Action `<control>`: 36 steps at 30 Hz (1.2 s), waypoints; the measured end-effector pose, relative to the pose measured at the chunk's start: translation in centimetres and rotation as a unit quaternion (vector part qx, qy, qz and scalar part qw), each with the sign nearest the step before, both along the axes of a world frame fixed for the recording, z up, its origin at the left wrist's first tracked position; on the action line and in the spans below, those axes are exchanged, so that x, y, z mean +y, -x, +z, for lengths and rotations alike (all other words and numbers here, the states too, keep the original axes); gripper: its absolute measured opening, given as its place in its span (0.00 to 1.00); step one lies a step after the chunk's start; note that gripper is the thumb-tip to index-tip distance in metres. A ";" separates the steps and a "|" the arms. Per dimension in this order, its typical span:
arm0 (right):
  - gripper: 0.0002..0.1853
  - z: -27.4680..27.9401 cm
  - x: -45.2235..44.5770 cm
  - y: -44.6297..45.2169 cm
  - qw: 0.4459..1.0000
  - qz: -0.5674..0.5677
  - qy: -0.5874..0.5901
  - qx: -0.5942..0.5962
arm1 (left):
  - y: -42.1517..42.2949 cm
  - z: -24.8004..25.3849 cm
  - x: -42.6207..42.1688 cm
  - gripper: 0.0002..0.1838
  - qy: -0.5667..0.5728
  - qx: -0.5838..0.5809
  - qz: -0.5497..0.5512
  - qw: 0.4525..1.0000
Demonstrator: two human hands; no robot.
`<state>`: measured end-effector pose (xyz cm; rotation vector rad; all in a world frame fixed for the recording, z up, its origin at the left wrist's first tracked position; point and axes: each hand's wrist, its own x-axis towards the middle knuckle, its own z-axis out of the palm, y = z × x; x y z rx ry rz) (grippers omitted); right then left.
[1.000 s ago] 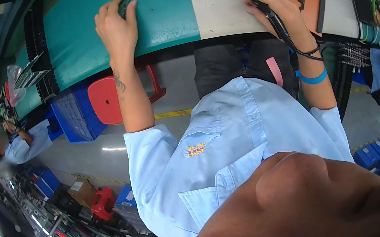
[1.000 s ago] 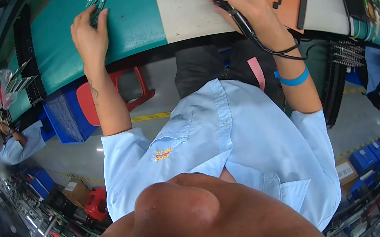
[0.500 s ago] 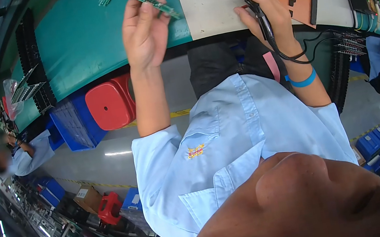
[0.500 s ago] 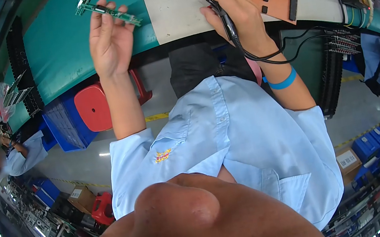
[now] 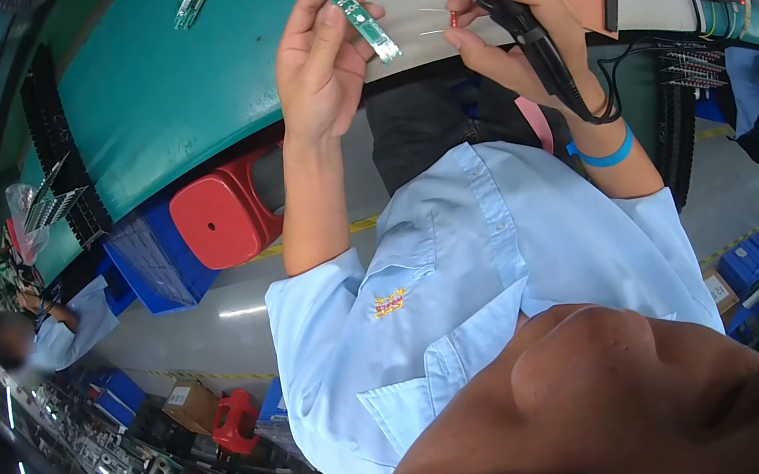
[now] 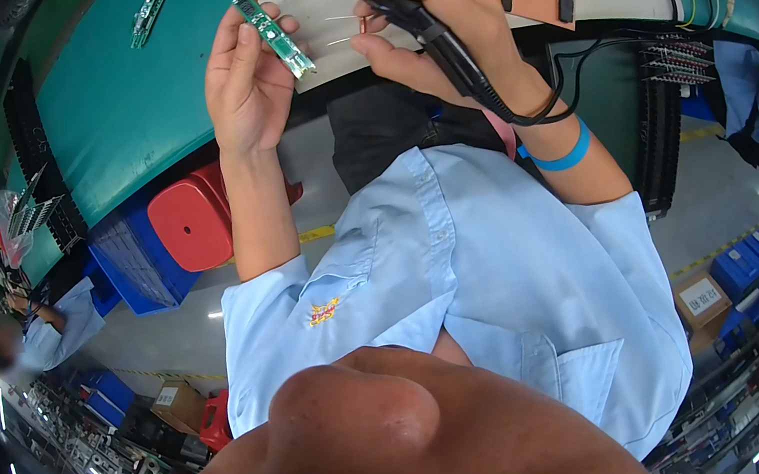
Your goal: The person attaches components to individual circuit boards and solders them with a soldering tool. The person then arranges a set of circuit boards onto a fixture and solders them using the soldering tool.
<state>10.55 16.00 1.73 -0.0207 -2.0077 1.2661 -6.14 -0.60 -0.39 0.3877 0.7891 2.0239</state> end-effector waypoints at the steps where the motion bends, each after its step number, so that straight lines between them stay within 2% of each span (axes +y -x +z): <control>1: 0.29 0.2 -0.1 0.2 1.000 0.003 -0.008 -0.002 | -0.3 0.2 0.1 0.19 0.004 0.019 0.014 1.000; 5: 0.29 1.0 -0.6 0.8 0.999 0.003 -0.034 -0.002 | -1.5 0.9 0.8 0.17 0.014 0.083 0.048 0.995; 8: 0.30 1.5 -1.2 1.1 0.999 -0.018 0.022 0.014 | -2.9 0.7 1.1 0.15 0.016 0.267 0.172 0.948; 14: 0.29 1.5 -1.2 1.4 0.999 -0.030 0.030 0.030 | -3.9 -0.1 0.9 0.15 0.005 0.426 0.254 0.868; 36: 0.29 1.6 -1.5 2.0 0.998 -0.035 0.041 0.034 | -4.7 -0.2 0.6 0.15 0.001 0.512 0.279 0.812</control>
